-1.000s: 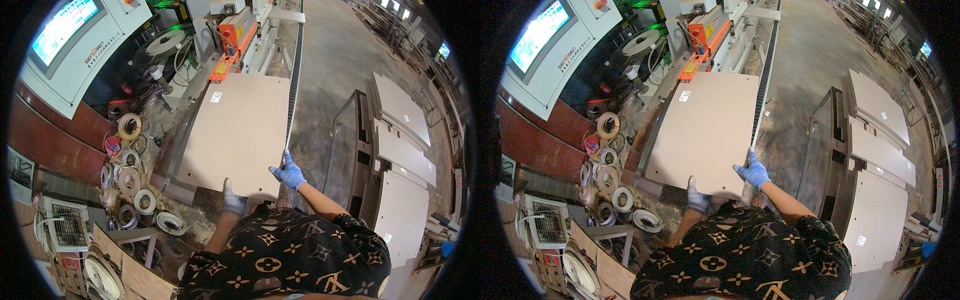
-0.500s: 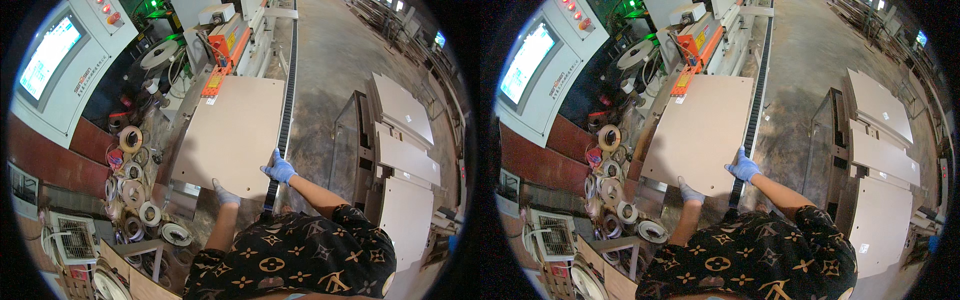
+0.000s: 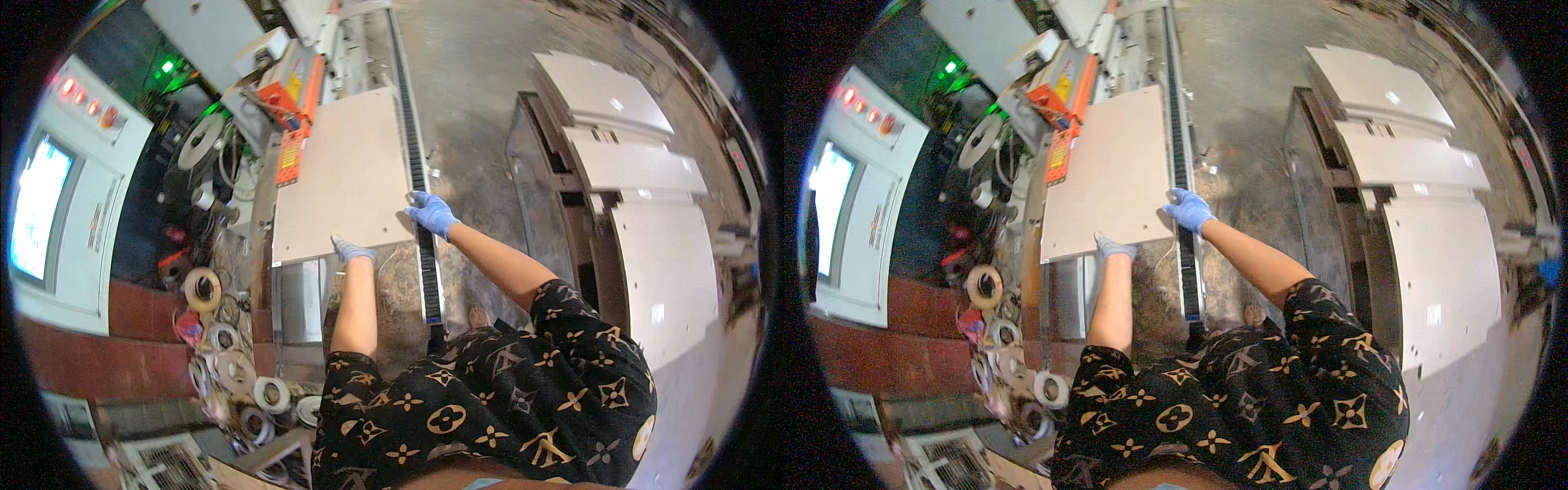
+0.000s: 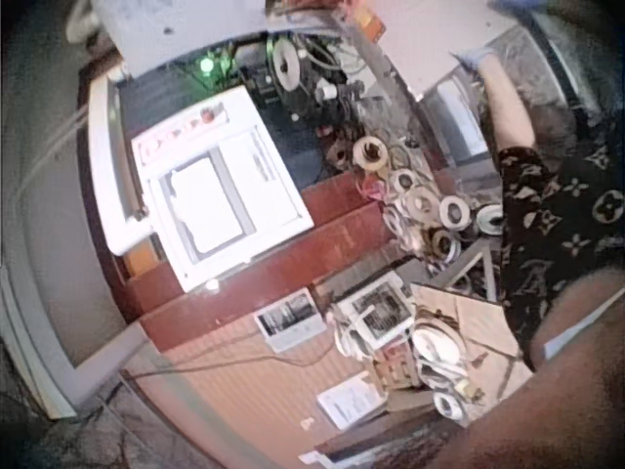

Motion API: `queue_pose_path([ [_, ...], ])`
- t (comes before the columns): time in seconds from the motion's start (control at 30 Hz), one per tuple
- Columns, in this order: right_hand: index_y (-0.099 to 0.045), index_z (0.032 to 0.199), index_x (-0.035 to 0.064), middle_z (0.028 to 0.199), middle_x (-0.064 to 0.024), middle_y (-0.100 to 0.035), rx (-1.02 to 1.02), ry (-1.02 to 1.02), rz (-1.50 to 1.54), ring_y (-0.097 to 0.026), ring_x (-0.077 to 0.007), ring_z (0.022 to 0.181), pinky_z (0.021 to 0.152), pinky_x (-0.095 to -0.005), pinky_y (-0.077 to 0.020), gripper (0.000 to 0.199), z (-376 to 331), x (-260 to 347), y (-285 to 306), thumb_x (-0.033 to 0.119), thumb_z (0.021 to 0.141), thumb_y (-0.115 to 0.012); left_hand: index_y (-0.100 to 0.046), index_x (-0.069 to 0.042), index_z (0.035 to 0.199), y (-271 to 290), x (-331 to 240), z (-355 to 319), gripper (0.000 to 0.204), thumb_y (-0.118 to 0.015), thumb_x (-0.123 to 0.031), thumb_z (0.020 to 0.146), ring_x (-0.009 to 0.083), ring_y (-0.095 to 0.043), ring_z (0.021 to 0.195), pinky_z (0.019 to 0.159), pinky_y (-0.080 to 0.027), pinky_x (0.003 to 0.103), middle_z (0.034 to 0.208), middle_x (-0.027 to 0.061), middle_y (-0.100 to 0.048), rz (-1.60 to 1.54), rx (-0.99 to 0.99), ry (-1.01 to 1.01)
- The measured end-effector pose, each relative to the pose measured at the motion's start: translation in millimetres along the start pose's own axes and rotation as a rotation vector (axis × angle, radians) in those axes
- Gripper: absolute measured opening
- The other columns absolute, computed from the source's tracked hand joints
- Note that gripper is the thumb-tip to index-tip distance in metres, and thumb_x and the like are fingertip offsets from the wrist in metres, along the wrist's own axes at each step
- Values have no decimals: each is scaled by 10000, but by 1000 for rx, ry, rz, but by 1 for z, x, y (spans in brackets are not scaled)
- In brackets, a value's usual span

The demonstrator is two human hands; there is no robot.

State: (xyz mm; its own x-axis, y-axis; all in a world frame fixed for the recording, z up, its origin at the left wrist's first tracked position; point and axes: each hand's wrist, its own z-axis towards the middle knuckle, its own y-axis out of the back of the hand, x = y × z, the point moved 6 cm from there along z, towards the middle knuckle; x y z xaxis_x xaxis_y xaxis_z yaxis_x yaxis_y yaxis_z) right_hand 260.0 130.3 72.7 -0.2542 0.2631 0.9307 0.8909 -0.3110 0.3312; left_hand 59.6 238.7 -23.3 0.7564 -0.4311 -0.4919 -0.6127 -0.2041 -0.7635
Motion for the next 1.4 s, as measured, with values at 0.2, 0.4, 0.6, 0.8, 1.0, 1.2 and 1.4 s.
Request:
queue_pose_path([
  [0.2, -546, 1194, -10, 1154, -129, -610, -160, -7, 284, -565, -210, 1060, 962, -338, -422, 418, -181, -91, 76, 230, 863, -631, -287, -124, 1412, 2, 3, -52, 626, -309, -504, 915, 245, -242, 1337, 1097, -187, 445, 1477, 69, -243, 251, 103, 9],
  [0.4, -578, 1161, 49, 1043, -86, -638, -1142, -535, 894, -628, -163, 830, 738, -260, -498, 464, -437, -230, 188, 407, 867, -586, -182, -112, 1446, 64, 34, -116, 569, -361, -305, 941, 224, -68, 1415, 1141, -58, 421, 1533, 84, -104, 367, 132, 154],
  [0.6, -514, 1214, 199, 1066, 0, -575, -1511, -447, 1104, -545, -168, 945, 790, -379, -476, 538, -535, -255, 231, 563, 821, -566, -101, -208, 1471, 2, 67, -137, 569, -277, -344, 947, 277, -33, 1416, 1122, 58, 481, 1538, 51, -92, 32, 224, 226],
  [0.8, -524, 1197, 106, 1155, -84, -553, -1543, -343, 1105, -536, -254, 987, 764, -419, -508, 464, -537, -304, 300, 413, 857, -597, -449, -158, 1288, -51, 175, -216, 487, -562, -377, 869, 173, -429, 1170, 970, -364, 420, 1293, 22, -468, 536, 476, 210],
  [1.0, -533, 1171, -52, 1132, -123, -587, -1321, -203, 894, -539, -213, 1007, 899, -352, -421, 508, -579, -261, 258, 350, 866, -598, -436, -204, 1307, -45, 277, -323, 479, -593, -307, 866, 170, -540, 997, 797, -475, 354, 1195, 26, -539, 645, 598, 512],
  [1.2, -607, 1048, -42, 1037, -74, -609, -1002, -579, 735, -556, -158, 910, 843, -301, -427, 354, -726, -269, 167, 237, 830, -628, -436, -127, 1327, -33, 351, -347, 447, -533, -273, 915, 164, -548, 1069, 872, -462, 362, 1221, 58, -552, 1046, 469, 496],
  [1.4, -513, 1185, -46, 1210, -135, -541, -1348, -435, 895, -495, -229, 1156, 1009, -349, -377, 513, -782, -312, 229, 346, 858, -567, -513, -8, 1240, -14, 372, -376, 460, -561, -310, 895, 177, -551, 1045, 899, -441, 312, 1178, 74, -573, 794, 928, 1039],
])
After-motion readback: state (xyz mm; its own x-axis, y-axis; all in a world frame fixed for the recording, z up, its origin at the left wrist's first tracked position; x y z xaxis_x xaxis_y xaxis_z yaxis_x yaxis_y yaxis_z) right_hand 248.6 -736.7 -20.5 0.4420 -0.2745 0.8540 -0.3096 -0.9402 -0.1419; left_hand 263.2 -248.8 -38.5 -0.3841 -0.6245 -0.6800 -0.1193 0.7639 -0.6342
